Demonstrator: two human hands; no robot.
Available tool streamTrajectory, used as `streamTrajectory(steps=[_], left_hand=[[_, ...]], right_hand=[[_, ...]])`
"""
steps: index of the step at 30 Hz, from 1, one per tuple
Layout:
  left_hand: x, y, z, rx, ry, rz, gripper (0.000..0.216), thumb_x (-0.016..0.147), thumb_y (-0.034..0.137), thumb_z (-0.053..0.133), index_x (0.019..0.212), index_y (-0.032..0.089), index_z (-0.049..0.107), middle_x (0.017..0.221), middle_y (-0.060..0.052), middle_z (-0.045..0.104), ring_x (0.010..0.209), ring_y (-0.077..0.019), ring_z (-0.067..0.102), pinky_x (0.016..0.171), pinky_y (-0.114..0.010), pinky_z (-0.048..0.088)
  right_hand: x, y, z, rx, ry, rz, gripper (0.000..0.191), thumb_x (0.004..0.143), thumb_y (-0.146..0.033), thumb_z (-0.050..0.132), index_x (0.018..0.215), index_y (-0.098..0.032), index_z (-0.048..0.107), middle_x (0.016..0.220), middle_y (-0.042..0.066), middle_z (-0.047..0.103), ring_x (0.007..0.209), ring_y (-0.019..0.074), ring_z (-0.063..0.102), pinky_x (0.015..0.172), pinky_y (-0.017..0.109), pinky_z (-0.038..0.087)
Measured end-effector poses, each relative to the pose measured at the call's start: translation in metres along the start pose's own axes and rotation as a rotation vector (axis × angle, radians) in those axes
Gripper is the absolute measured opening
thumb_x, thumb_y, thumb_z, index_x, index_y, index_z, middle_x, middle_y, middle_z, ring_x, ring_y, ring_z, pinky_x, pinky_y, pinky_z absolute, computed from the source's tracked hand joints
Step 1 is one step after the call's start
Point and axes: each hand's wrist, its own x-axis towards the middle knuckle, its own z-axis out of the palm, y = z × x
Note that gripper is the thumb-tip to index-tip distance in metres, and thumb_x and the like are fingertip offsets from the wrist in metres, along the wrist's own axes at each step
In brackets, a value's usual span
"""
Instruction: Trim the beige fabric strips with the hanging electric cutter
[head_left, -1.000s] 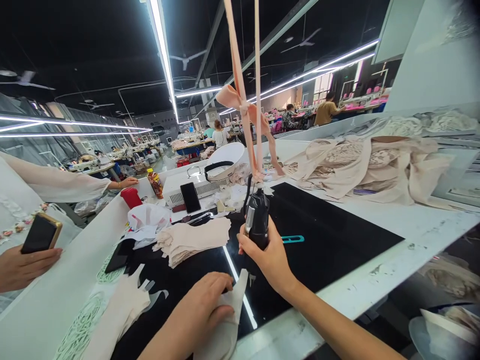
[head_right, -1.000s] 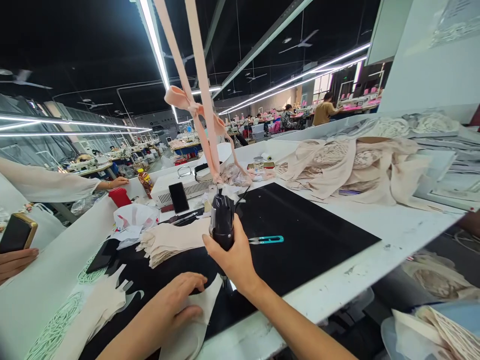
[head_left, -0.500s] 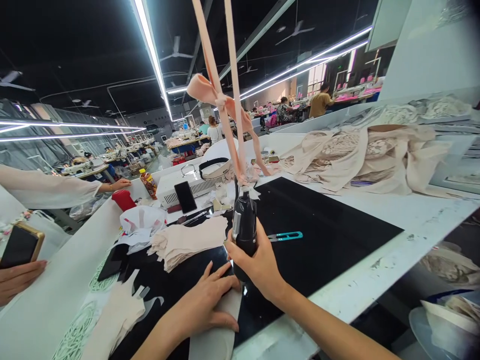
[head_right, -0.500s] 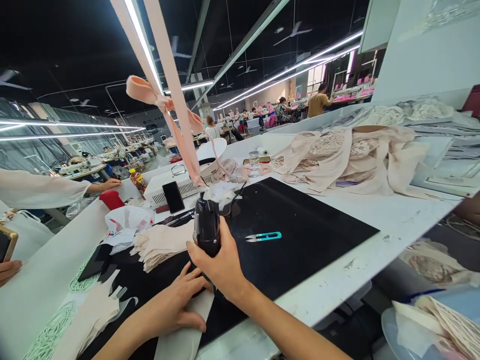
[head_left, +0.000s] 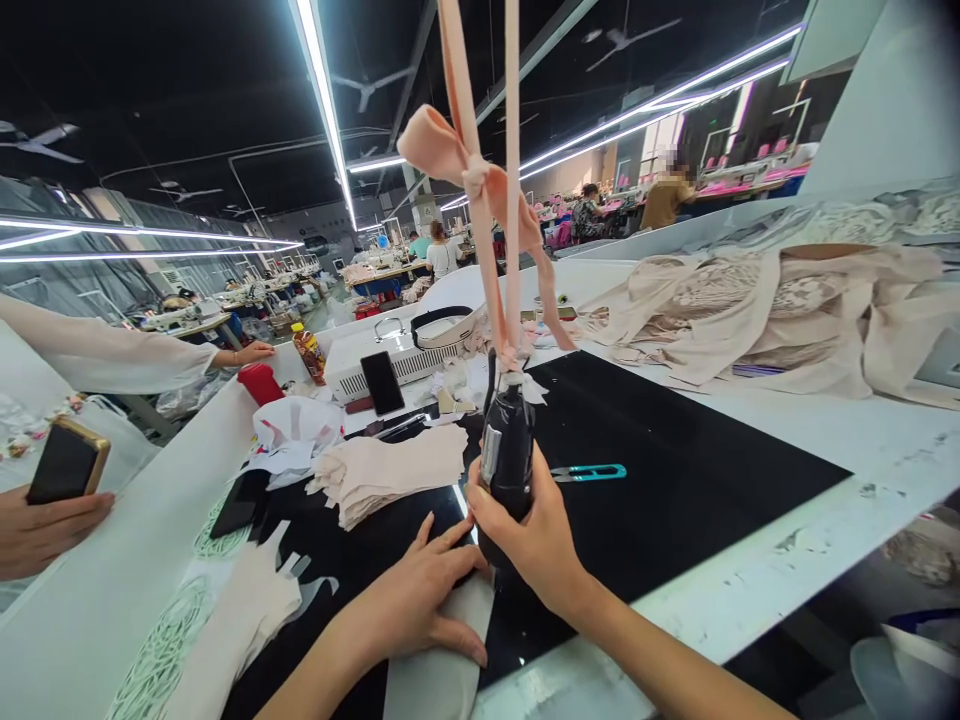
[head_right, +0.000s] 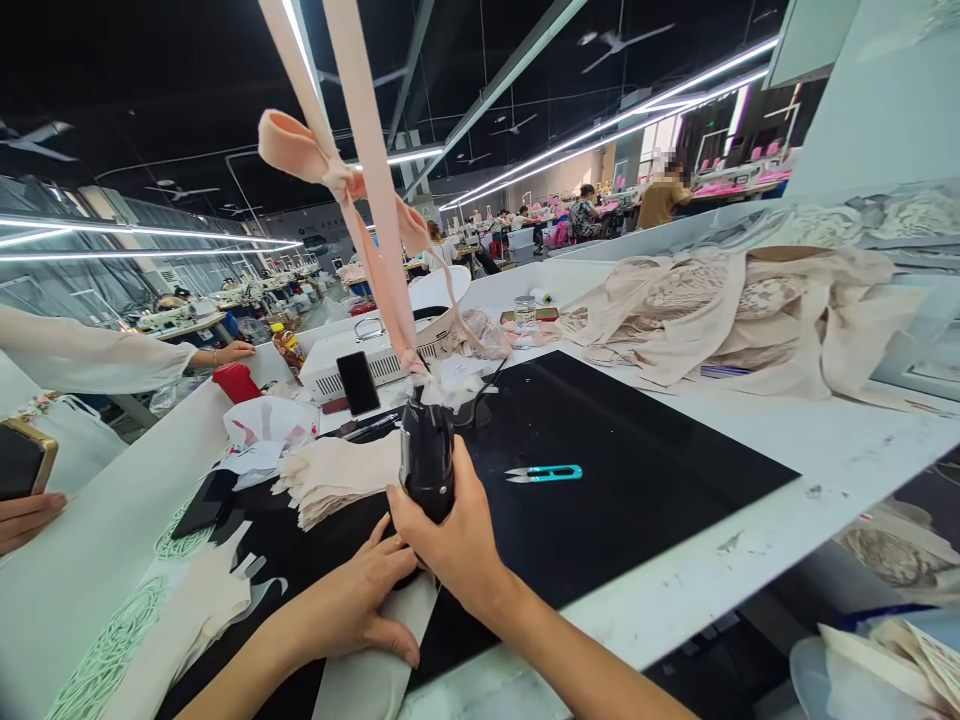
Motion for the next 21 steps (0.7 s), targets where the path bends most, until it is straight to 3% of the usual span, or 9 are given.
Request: streamTrajectory(steps=[6,11,15,21], left_hand=[[0.000,0.001,0.002,0.018,0.004,0.039,0.071,0.080,0.046,0.096,0.140,0.024,0.064,0.163,-0.018,0.051,0.163,-0.0407,0.023,0.125,-0.082,0.000],[-0.001,0.004,0.001,0.049,-0.005,0.048,0.091,0.080,0.037,0.097,0.158,0.027,0.050,0.166,-0.020,0.045,0.164,-0.0399,0.019,0.124,-0.085,0.001],[0.000,0.005,-0.001,0.053,-0.009,0.053,0.100,0.077,0.037,0.099,0.162,0.029,0.046,0.165,-0.020,0.047,0.164,-0.0415,0.022,0.125,-0.084,0.004],[0.000,-0.003,0.003,0.030,0.033,0.093,0.114,0.072,0.046,0.101,0.166,0.029,0.040,0.170,-0.023,0.037,0.159,-0.0450,0.032,0.124,-0.079,0.024]], right_hand=[[-0.008,-0.003,0.001,0.027,0.007,0.041,0.034,0.078,-0.036,0.075,0.107,-0.024,0.061,0.081,-0.001,0.067,0.066,0.0177,0.061,0.061,0.031,0.056],[-0.014,0.000,0.002,-0.010,-0.019,0.041,0.029,0.079,-0.036,0.074,0.101,-0.024,0.061,0.081,0.000,0.066,0.066,0.0180,0.062,0.064,0.033,0.058],[-0.014,-0.002,0.003,-0.022,-0.015,0.054,0.029,0.079,-0.038,0.073,0.102,-0.023,0.061,0.082,0.001,0.066,0.066,0.0185,0.062,0.063,0.034,0.059],[-0.022,-0.003,0.003,0.054,-0.042,0.071,0.036,0.079,-0.034,0.079,0.108,-0.024,0.061,0.080,-0.002,0.068,0.062,0.0159,0.062,0.064,0.031,0.060]])
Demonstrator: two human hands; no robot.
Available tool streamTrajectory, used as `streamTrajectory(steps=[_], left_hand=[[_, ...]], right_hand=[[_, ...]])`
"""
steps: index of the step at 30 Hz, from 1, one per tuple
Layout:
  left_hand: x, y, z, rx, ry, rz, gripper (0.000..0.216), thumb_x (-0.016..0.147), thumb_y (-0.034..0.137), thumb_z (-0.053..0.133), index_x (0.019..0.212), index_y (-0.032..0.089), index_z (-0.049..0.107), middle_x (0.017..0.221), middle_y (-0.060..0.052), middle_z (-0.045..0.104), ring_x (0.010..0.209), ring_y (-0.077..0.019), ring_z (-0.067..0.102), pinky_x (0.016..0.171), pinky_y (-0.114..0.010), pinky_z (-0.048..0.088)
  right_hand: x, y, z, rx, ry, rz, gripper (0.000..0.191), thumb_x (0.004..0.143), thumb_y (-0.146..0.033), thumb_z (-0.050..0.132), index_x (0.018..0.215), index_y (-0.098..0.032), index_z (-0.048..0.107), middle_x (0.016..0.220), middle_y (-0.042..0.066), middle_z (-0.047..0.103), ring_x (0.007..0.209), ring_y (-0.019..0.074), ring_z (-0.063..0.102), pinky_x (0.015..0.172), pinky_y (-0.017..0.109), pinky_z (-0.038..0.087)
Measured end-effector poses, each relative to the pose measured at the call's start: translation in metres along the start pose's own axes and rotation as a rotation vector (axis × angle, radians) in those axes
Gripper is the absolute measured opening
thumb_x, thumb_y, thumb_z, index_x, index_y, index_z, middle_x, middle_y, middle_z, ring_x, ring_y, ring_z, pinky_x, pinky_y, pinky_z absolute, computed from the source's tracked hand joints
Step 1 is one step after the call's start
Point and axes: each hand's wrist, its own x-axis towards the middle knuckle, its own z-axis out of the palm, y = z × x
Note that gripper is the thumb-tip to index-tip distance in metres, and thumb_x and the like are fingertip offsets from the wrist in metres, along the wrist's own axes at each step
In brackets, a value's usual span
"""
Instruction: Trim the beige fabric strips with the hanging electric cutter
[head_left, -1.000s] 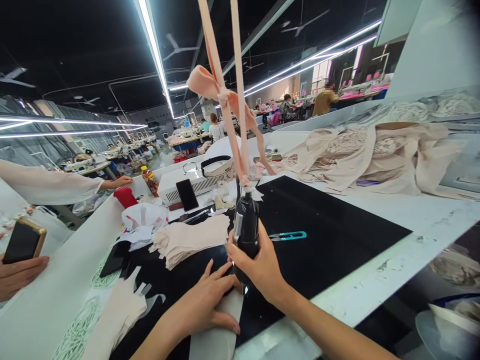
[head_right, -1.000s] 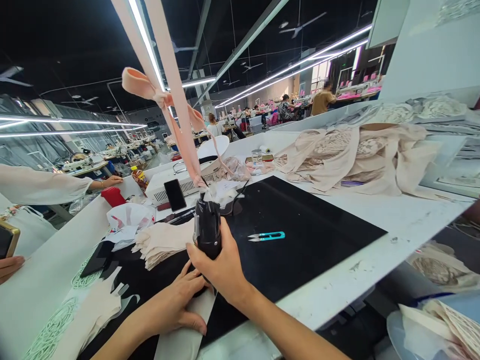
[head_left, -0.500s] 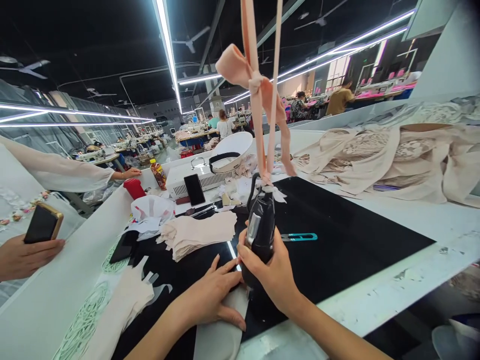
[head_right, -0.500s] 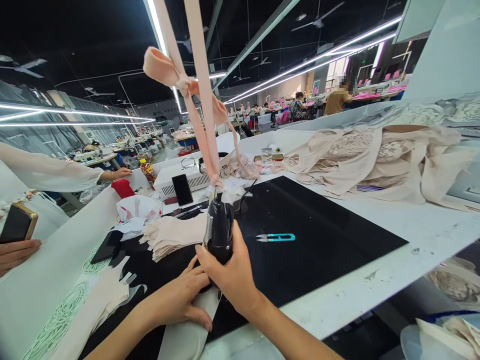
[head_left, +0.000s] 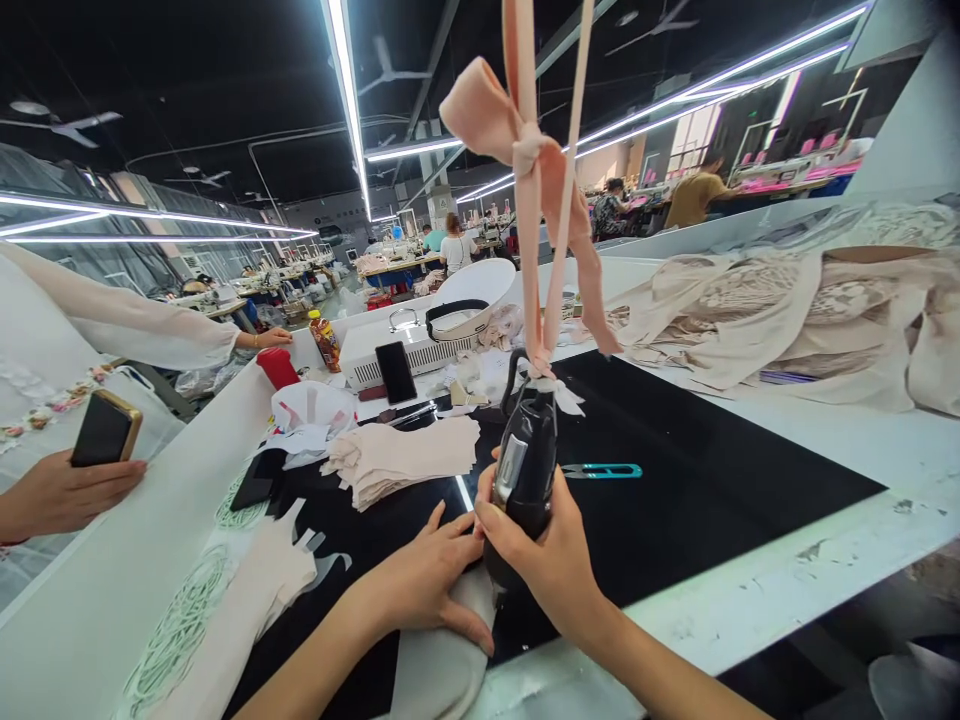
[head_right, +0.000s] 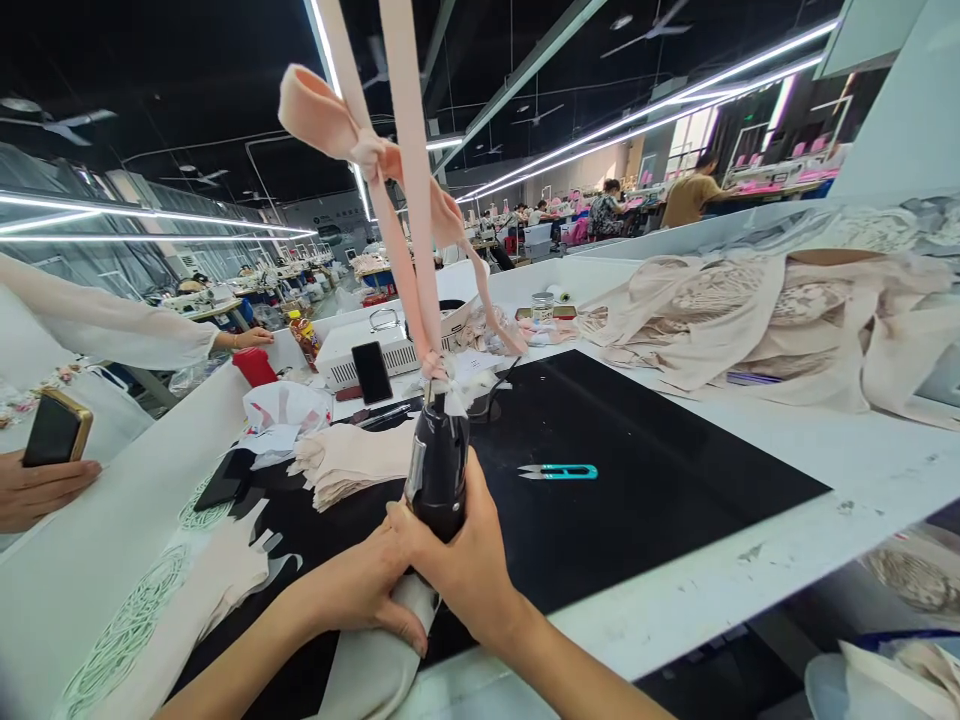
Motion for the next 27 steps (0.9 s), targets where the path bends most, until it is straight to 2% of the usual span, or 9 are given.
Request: streamTrajectory(steps=[4,8,12,17,23,25,27], left_hand=[[-0.001,-0.004,0.000,-0.012,-0.013,0.002,0.121,0.068,0.052,0.102,0.168,0.032,0.036,0.173,-0.022,0.033,0.157,-0.0472,0.036,0.124,-0.076,0.028],[0.001,-0.006,-0.001,-0.005,-0.021,0.021,0.132,0.065,0.055,0.103,0.170,0.032,0.028,0.174,-0.022,0.029,0.159,-0.0479,0.031,0.125,-0.077,0.024],[0.002,-0.006,-0.001,-0.014,-0.024,0.024,0.131,0.062,0.055,0.104,0.169,0.031,0.032,0.174,-0.020,0.029,0.159,-0.0481,0.031,0.126,-0.073,0.027],[-0.001,-0.002,-0.001,-0.016,-0.005,0.041,0.123,0.066,0.047,0.104,0.167,0.033,0.036,0.173,-0.018,0.034,0.158,-0.0448,0.034,0.125,-0.070,0.033],[0.001,-0.001,-0.001,0.020,-0.006,0.033,0.127,0.064,0.041,0.106,0.168,0.031,0.035,0.171,-0.020,0.036,0.158,-0.0463,0.033,0.125,-0.073,0.031],[-0.003,-0.002,0.000,0.034,0.007,0.030,0.128,0.062,0.041,0.106,0.168,0.030,0.034,0.171,-0.020,0.037,0.159,-0.0463,0.031,0.126,-0.077,0.024],[-0.014,-0.001,0.004,0.060,0.071,0.002,0.121,0.065,0.042,0.105,0.165,0.029,0.039,0.169,-0.019,0.040,0.160,-0.0445,0.029,0.127,-0.079,0.016]], right_hand=[[-0.004,0.002,0.002,-0.017,-0.001,-0.034,0.028,0.080,-0.029,0.078,0.103,-0.024,0.062,0.081,-0.001,0.069,0.063,0.0151,0.062,0.065,0.029,0.060],[-0.005,-0.001,0.003,0.022,0.005,-0.016,0.028,0.079,-0.029,0.080,0.101,-0.024,0.062,0.078,-0.002,0.070,0.065,0.0155,0.064,0.065,0.028,0.061],[-0.007,-0.005,0.005,0.083,-0.020,0.000,0.030,0.077,-0.028,0.080,0.102,-0.024,0.062,0.077,-0.003,0.070,0.059,0.0134,0.062,0.062,0.027,0.061],[-0.010,-0.005,0.006,0.037,-0.017,-0.024,0.026,0.077,-0.027,0.078,0.098,-0.024,0.063,0.076,-0.002,0.071,0.058,0.0148,0.063,0.060,0.029,0.060],[-0.011,-0.001,0.007,0.020,0.002,-0.024,0.025,0.078,-0.025,0.077,0.100,-0.024,0.065,0.080,-0.001,0.073,0.065,0.0171,0.067,0.065,0.031,0.062],[-0.010,-0.003,0.006,0.017,0.005,-0.021,0.028,0.077,-0.027,0.079,0.101,-0.024,0.064,0.080,0.000,0.072,0.065,0.0171,0.066,0.065,0.031,0.062],[-0.008,-0.005,0.003,0.026,0.005,-0.014,0.031,0.078,-0.028,0.080,0.103,-0.024,0.063,0.079,-0.001,0.071,0.062,0.0164,0.065,0.062,0.030,0.061]])
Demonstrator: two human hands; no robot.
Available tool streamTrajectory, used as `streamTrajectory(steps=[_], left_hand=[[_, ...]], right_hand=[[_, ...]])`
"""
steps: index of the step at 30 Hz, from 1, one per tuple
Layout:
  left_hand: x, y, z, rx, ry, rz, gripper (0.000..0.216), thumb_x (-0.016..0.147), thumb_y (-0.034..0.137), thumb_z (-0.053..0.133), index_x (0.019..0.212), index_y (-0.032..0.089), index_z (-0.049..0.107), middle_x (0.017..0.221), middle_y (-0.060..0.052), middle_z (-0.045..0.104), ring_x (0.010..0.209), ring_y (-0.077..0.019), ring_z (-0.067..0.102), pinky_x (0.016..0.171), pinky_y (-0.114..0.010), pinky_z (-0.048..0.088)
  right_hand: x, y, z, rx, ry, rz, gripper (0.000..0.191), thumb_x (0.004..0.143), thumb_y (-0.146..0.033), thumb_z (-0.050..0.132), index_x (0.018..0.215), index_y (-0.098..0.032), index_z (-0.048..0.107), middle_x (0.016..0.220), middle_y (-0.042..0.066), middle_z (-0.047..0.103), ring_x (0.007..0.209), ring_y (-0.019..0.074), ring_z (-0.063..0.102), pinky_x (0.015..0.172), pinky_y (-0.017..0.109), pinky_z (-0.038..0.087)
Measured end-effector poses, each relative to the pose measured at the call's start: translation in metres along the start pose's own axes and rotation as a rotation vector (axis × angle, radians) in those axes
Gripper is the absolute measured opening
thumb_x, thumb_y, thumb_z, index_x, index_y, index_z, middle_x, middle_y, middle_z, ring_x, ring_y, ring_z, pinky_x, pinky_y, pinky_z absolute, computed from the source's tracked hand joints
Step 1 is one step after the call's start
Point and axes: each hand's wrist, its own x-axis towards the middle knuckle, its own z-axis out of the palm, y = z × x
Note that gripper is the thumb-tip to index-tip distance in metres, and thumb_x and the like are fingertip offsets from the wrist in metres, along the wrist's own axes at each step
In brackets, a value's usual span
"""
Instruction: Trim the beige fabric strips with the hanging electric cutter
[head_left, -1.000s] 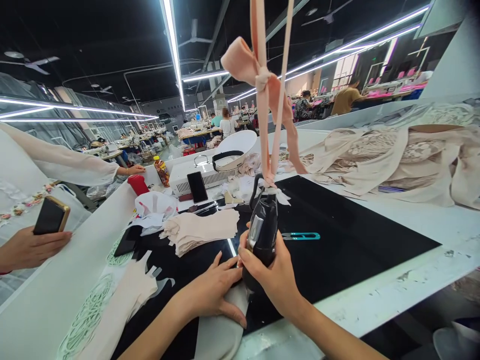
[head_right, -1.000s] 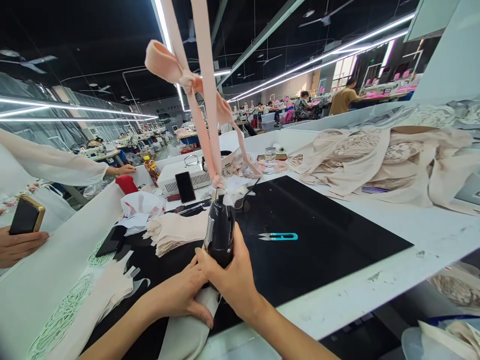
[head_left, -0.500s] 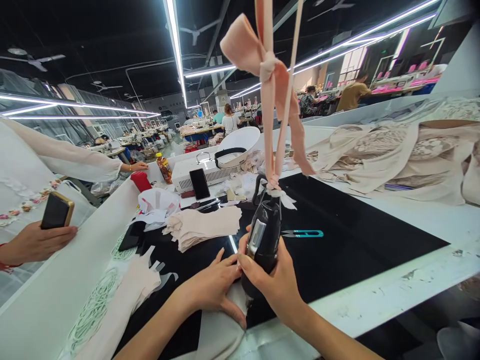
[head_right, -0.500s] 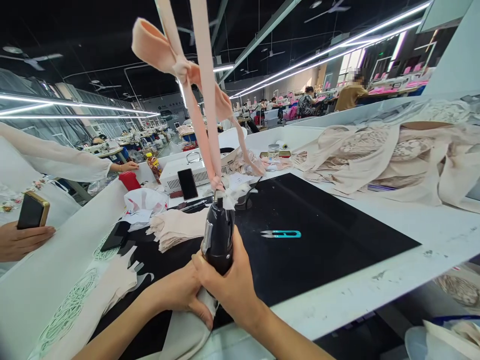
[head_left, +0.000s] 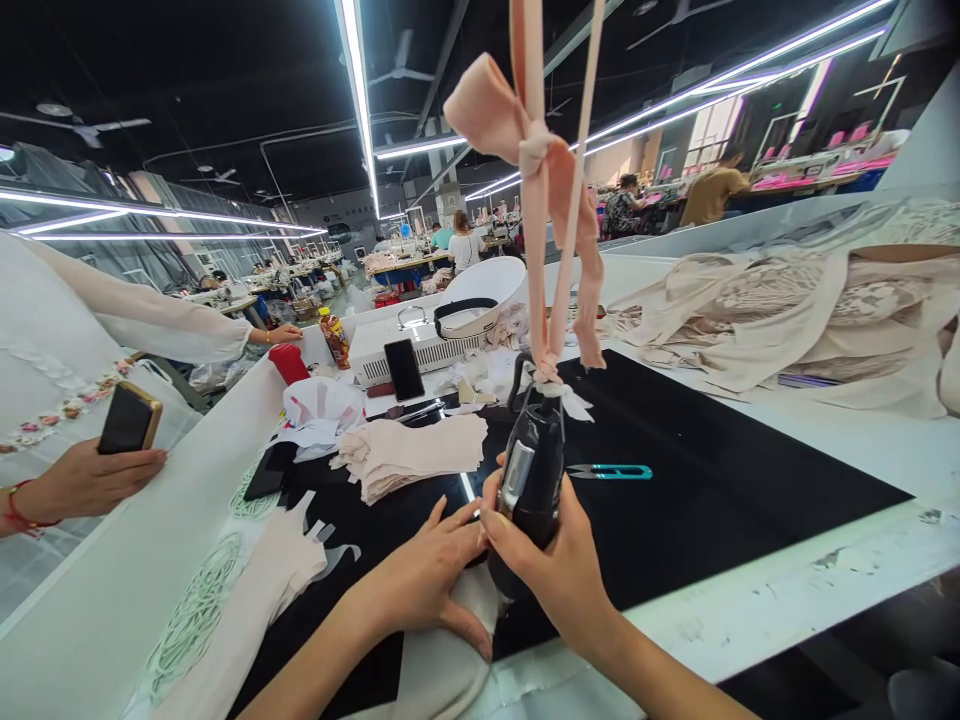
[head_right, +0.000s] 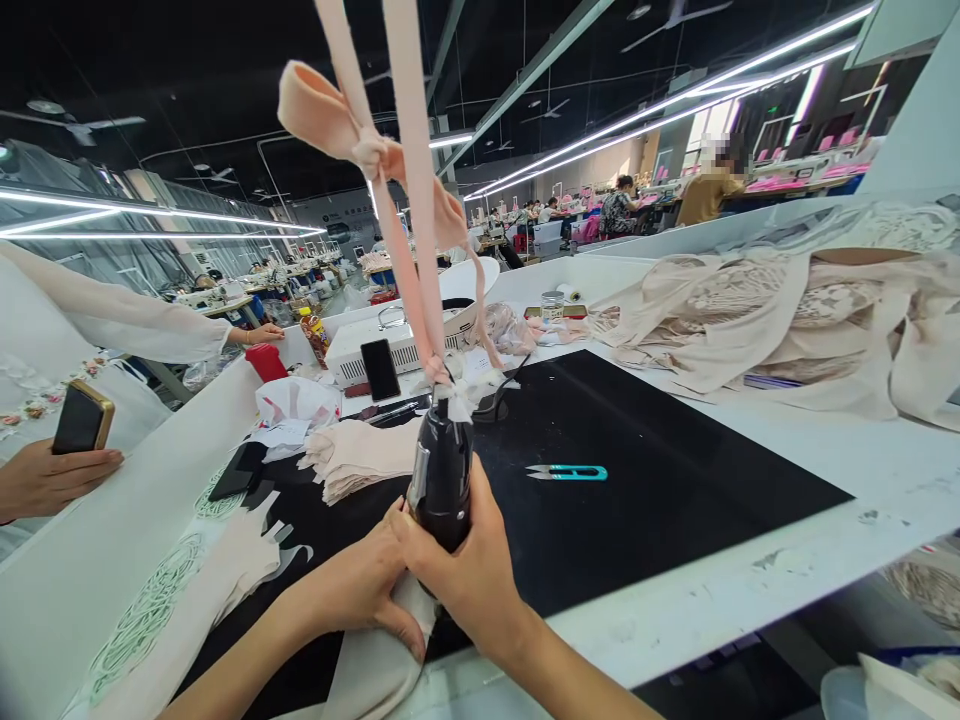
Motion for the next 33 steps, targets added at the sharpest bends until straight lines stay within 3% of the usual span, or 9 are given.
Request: streamTrajectory(steps=[3,5,7,11,14,21,24,30,33], left_hand=[[-0.026,0.010,0.016,0.065,0.254,-0.096,0.070,0.085,0.034,0.093,0.145,0.025,0.058,0.155,-0.014,0.058,0.149,-0.0345,0.050,0.127,-0.063,0.037],[-0.043,0.019,0.034,0.176,0.446,-0.136,0.026,0.102,0.020,0.070,0.127,0.023,0.065,0.130,-0.009,0.070,0.120,-0.0249,0.070,0.104,-0.042,0.060],[-0.052,0.026,0.055,0.331,0.505,-0.080,0.014,0.105,0.016,0.057,0.115,0.022,0.065,0.108,-0.006,0.072,0.095,-0.0220,0.073,0.084,-0.034,0.064],[-0.050,0.031,0.087,0.611,0.610,0.052,0.019,0.107,0.019,0.044,0.110,0.018,0.062,0.089,-0.005,0.071,0.074,-0.0223,0.072,0.064,-0.033,0.062],[-0.047,0.029,0.091,0.642,0.715,0.076,0.025,0.108,0.018,0.037,0.112,0.019,0.061,0.088,-0.005,0.072,0.072,-0.0217,0.073,0.062,-0.032,0.061],[-0.079,0.023,0.057,0.413,0.429,0.158,0.031,0.101,0.011,0.060,0.126,0.027,0.063,0.119,-0.003,0.077,0.114,-0.0189,0.074,0.113,-0.033,0.054],[-0.086,0.025,0.047,0.314,0.377,0.117,0.034,0.102,0.016,0.065,0.133,0.028,0.062,0.131,-0.003,0.075,0.125,-0.0184,0.071,0.124,-0.038,0.044],[-0.071,0.031,0.051,0.218,0.532,-0.144,0.028,0.105,0.013,0.057,0.130,0.023,0.066,0.130,-0.007,0.072,0.119,-0.0201,0.071,0.104,-0.032,0.062],[-0.056,0.026,0.054,0.238,0.585,-0.176,0.028,0.106,0.012,0.055,0.129,0.021,0.066,0.130,-0.008,0.071,0.120,-0.0219,0.071,0.106,-0.037,0.062]], right_hand=[[0.004,-0.005,-0.006,0.019,0.001,0.006,0.032,0.079,-0.031,0.081,0.102,-0.025,0.060,0.074,-0.003,0.069,0.056,0.0145,0.062,0.056,0.027,0.059],[0.006,-0.006,-0.009,0.034,-0.004,0.001,0.033,0.079,-0.032,0.082,0.101,-0.025,0.059,0.073,-0.004,0.068,0.054,0.0138,0.061,0.054,0.026,0.058],[0.008,-0.006,-0.010,0.051,-0.014,-0.002,0.033,0.080,-0.031,0.083,0.102,-0.025,0.059,0.074,-0.004,0.068,0.055,0.0139,0.062,0.054,0.026,0.057],[0.008,-0.001,-0.013,0.056,-0.039,0.019,0.031,0.082,-0.032,0.084,0.100,-0.025,0.060,0.075,-0.003,0.068,0.057,0.0148,0.063,0.052,0.026,0.057],[0.008,0.002,-0.017,0.050,-0.066,0.028,0.030,0.085,-0.033,0.084,0.103,-0.026,0.060,0.077,-0.003,0.069,0.058,0.0148,0.063,0.053,0.026,0.057],[0.006,0.003,-0.021,0.023,-0.077,0.041,0.037,0.086,-0.040,0.085,0.108,-0.026,0.059,0.082,-0.003,0.068,0.059,0.0160,0.064,0.055,0.028,0.056],[0.005,0.005,-0.019,0.023,-0.064,0.042,0.037,0.086,-0.039,0.085,0.110,-0.027,0.059,0.082,-0.004,0.068,0.059,0.0151,0.064,0.056,0.028,0.056],[0.007,0.009,-0.019,0.016,-0.089,0.034,0.036,0.088,-0.041,0.085,0.110,-0.027,0.059,0.083,-0.003,0.068,0.061,0.0152,0.065,0.057,0.028,0.057],[0.010,0.009,-0.020,-0.002,-0.085,0.025,0.037,0.087,-0.041,0.085,0.110,-0.027,0.059,0.081,-0.003,0.068,0.060,0.0159,0.065,0.057,0.029,0.057]])
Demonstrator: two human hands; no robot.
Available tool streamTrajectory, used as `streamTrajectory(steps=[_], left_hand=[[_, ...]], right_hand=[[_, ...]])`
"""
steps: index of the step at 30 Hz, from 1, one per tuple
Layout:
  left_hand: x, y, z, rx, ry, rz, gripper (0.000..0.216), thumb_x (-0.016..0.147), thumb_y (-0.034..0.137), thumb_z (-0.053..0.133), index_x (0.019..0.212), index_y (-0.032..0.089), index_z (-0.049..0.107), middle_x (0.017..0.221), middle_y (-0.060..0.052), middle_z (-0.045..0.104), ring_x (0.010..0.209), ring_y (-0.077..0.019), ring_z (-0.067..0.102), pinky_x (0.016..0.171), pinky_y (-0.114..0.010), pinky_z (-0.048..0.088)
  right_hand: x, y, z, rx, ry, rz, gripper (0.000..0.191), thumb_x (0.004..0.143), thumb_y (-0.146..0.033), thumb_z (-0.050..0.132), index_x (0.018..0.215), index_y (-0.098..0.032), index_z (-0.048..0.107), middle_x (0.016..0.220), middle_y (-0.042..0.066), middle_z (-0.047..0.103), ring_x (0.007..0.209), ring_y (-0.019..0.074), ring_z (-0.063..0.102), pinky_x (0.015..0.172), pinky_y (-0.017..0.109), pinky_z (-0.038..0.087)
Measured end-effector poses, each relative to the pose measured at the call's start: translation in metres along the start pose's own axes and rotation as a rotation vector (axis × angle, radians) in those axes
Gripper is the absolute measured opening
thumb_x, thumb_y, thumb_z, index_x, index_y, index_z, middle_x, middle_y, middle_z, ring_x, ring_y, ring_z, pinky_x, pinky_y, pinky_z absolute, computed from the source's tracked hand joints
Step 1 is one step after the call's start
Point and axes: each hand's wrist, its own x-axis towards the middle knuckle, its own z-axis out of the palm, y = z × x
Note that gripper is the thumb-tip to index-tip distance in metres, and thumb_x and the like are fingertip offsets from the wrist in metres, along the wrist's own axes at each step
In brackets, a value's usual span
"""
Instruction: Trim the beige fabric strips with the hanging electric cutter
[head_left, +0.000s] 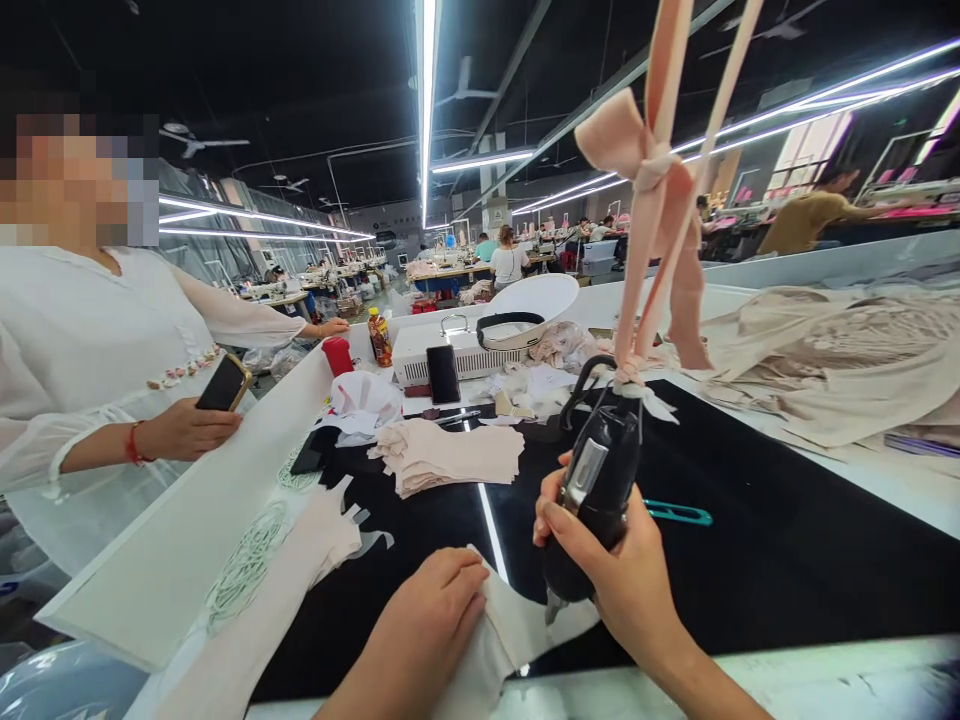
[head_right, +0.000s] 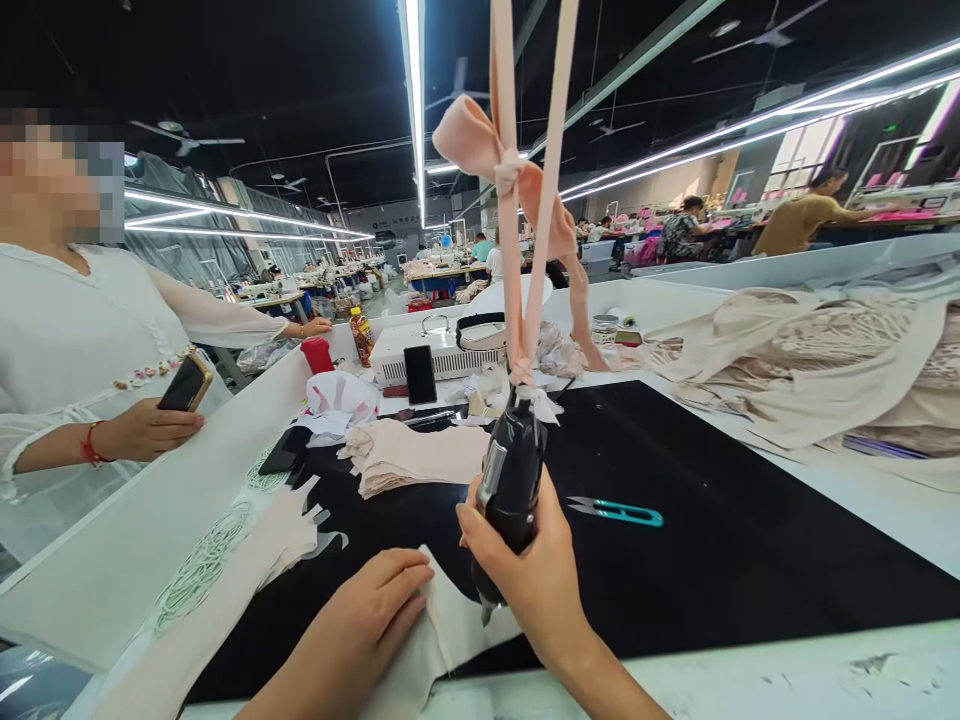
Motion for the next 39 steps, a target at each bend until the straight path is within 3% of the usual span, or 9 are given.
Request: streamTrajectory(steps=[7,11,17,22,32,39], left_hand=[[0.010,-0.011,0.015,0.075,-0.012,0.051,0.025,0.102,0.010,0.063,0.126,0.017,0.066,0.123,-0.008,0.072,0.118,-0.0243,0.071,0.104,-0.040,0.064],[0.005,-0.013,0.013,0.070,-0.026,0.072,0.026,0.103,0.012,0.062,0.129,0.018,0.063,0.127,-0.008,0.072,0.121,-0.0232,0.071,0.107,-0.037,0.062],[0.004,-0.012,0.009,0.047,-0.013,0.102,0.021,0.107,0.014,0.055,0.126,0.018,0.065,0.126,-0.008,0.072,0.120,-0.0221,0.071,0.105,-0.033,0.063],[0.004,-0.013,0.008,0.077,0.021,0.123,0.022,0.108,0.018,0.053,0.126,0.017,0.065,0.123,-0.009,0.073,0.114,-0.0223,0.073,0.100,-0.032,0.065],[0.006,-0.016,0.011,0.167,0.157,0.216,0.036,0.116,0.026,0.033,0.119,0.016,0.067,0.111,-0.008,0.074,0.105,-0.0172,0.076,0.092,-0.024,0.066],[0.009,-0.023,0.012,0.254,0.236,0.294,0.042,0.118,0.029,0.029,0.116,0.014,0.068,0.106,-0.007,0.077,0.100,-0.0141,0.078,0.094,-0.019,0.063]], right_hand=[[0.003,0.003,-0.010,-0.048,0.029,-0.025,0.038,0.085,-0.042,0.086,0.108,-0.027,0.060,0.079,-0.001,0.070,0.057,0.0175,0.066,0.054,0.029,0.058],[-0.002,0.005,-0.015,-0.031,0.016,-0.019,0.039,0.085,-0.042,0.088,0.110,-0.028,0.061,0.081,0.000,0.071,0.060,0.0192,0.067,0.055,0.031,0.060],[-0.008,0.004,-0.010,-0.012,0.109,0.036,0.042,0.084,-0.042,0.089,0.114,-0.030,0.061,0.082,-0.001,0.069,0.062,0.0182,0.064,0.057,0.030,0.057],[0.005,0.009,-0.010,0.022,0.027,-0.013,0.042,0.087,-0.041,0.088,0.116,-0.031,0.060,0.084,0.000,0.070,0.062,0.0189,0.067,0.058,0.032,0.059],[0.033,0.028,0.044,0.113,0.006,-0.050,0.039,0.088,-0.035,0.085,0.114,-0.029,0.057,0.083,-0.005,0.067,0.061,0.0134,0.065,0.061,0.027,0.058],[0.035,0.031,0.056,0.125,0.016,-0.034,0.035,0.084,-0.032,0.084,0.107,-0.026,0.058,0.081,-0.005,0.068,0.059,0.0129,0.064,0.059,0.027,0.058]])
